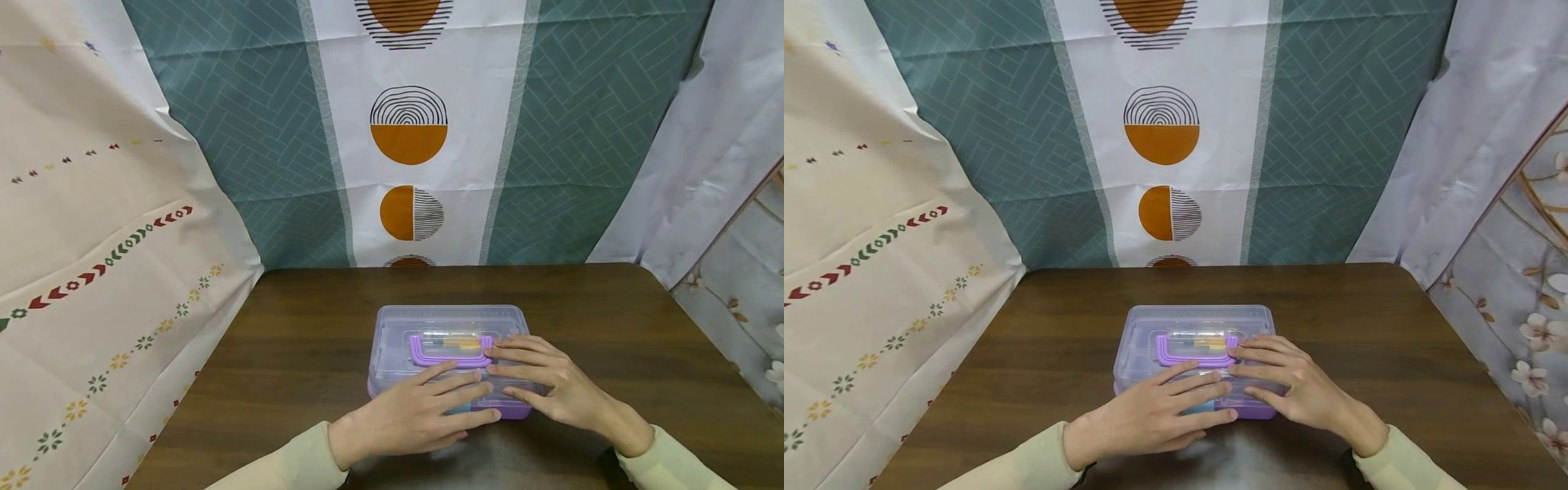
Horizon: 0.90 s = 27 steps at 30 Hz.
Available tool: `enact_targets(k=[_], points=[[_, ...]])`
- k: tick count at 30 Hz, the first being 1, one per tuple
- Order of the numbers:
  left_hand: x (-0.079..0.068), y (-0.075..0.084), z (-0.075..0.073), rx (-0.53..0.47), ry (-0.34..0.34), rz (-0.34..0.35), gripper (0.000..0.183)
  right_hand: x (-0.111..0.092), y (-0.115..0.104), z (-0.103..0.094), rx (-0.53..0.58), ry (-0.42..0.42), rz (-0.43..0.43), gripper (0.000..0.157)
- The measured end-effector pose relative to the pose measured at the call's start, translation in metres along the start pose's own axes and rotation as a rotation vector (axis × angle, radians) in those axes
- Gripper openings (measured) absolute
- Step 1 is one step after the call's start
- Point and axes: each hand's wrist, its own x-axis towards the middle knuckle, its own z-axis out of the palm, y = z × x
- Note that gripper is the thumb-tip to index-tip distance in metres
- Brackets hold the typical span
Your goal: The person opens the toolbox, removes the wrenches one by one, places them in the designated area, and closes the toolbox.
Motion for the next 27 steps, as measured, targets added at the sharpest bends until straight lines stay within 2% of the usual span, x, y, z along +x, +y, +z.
enact_targets(k=[9, 27], points=[[-0.001, 0.002, 0.008, 0.005, 0.066, 0.07, 0.051, 0.0, 0.001, -0.001, 0.028, -0.01, 0.02, 0.036], [-0.008, 0.005, 0.012, -0.011, -0.013, 0.076, 0.054, 0.001, 0.0, -0.001, 0.041, -0.001, 0.025, 0.034]])
